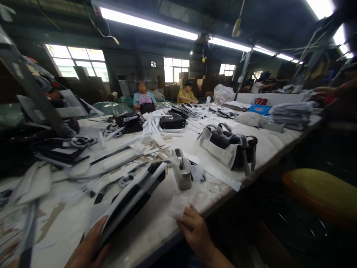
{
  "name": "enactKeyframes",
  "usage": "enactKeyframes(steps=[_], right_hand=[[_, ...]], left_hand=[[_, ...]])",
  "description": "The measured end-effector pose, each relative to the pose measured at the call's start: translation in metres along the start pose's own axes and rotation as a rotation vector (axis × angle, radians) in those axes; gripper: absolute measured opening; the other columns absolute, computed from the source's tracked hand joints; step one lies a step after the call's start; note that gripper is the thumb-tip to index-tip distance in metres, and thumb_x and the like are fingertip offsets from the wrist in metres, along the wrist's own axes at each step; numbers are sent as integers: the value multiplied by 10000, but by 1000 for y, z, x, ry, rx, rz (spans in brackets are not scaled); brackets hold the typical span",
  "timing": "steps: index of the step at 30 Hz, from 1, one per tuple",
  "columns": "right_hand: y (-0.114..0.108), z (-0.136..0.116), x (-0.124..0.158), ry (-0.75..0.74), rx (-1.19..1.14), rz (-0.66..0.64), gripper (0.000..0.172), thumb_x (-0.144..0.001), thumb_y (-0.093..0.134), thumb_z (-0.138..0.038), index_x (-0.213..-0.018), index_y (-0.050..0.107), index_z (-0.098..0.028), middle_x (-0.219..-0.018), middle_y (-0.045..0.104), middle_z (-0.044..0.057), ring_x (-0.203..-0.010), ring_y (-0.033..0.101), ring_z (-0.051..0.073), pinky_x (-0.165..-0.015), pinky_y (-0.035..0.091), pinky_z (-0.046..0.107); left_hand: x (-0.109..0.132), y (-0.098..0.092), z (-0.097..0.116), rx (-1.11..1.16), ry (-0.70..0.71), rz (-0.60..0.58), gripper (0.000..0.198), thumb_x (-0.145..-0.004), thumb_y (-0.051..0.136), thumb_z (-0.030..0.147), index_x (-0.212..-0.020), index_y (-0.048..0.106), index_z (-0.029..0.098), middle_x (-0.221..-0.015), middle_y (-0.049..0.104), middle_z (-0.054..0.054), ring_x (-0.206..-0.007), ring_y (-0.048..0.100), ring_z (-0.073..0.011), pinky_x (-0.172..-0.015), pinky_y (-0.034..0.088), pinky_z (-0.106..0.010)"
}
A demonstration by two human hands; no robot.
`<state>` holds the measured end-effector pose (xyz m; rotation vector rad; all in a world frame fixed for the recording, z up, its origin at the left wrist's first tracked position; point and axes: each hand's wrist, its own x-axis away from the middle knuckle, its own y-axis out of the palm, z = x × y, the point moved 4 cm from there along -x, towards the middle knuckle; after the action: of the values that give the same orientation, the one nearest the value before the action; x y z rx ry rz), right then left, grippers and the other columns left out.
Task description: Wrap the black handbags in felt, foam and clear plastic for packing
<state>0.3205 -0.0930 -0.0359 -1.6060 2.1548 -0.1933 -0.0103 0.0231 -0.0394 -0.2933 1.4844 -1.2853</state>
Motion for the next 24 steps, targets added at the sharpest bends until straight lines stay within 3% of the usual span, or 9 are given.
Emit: enactKeyframes(steps=[3,8,10,12,15,17,19,21,24], right_hand=[[47,-24,-9,-63,-61,-173,306,-926,581,-263,-1172,689,-410,-1310,630,-15,-1285,508,233,-1184,164,443],[116,-58,-17,-211,-182,-583,204,-881,652,-272,-1025,758,-370,-1257,670,-14,-1234,558,210,-1139,237,377],[126,-70,-16,-255,-226,-773,174,-857,686,-324,-1007,763,-367,-1203,700,-9,-1243,557,229,-1172,142,424],[123,-77,-16,-258,-231,-863,220,-835,708,-378,-1052,747,-376,-1227,688,-8,-1310,496,263,-1179,67,483],[101,-77,-19,-166,-173,-745,253,-890,643,-394,-1128,722,-360,-1209,697,6,-1266,537,269,-1150,213,460],[84,-69,-22,-69,-98,-539,241,-936,569,-393,-1074,752,-318,-1073,744,36,-1098,636,263,-1051,369,404],[74,-59,-26,6,-51,-333,257,-945,547,-395,-1024,768,-291,-997,750,57,-985,663,263,-961,443,377],[75,-49,-33,40,-52,-198,256,-917,588,-386,-1096,743,-288,-1091,728,62,-1058,637,277,-986,440,389],[97,-34,-55,49,-26,-147,457,-838,688,-367,-1282,640,-270,-1339,607,74,-1283,503,309,-1128,327,451]], left_hand=[[-13,-29,12,-60,-215,6,572,-943,484,396,-1489,314,391,-1337,631,9,-1017,707,-247,-686,607,-300],[-25,-52,9,-16,-385,3,531,-904,556,423,-1417,464,321,-1269,676,-14,-996,712,-280,-756,587,-336],[-24,-53,2,2,-413,-3,534,-906,558,425,-1415,467,294,-1289,663,-33,-1037,697,-286,-811,572,-347],[-22,-53,-4,16,-422,-3,532,-910,556,418,-1419,457,296,-1301,655,-28,-1064,686,-277,-842,562,-343],[-18,-51,-8,33,-410,26,529,-907,571,407,-1416,452,324,-1306,653,-1,-1092,675,-255,-885,547,-330],[-17,-50,-9,47,-407,43,536,-898,587,399,-1413,453,338,-1312,648,11,-1085,678,-249,-875,550,-317],[-17,-49,-10,67,-408,50,537,-889,597,384,-1407,461,343,-1314,647,17,-1061,689,-246,-845,557,-306],[-17,-49,-11,85,-410,54,537,-885,597,369,-1405,466,342,-1317,645,21,-1060,689,-251,-835,560,-307],[-17,-49,-14,97,-433,60,528,-884,592,375,-1398,475,342,-1315,646,23,-1090,676,-265,-842,560,-322]])
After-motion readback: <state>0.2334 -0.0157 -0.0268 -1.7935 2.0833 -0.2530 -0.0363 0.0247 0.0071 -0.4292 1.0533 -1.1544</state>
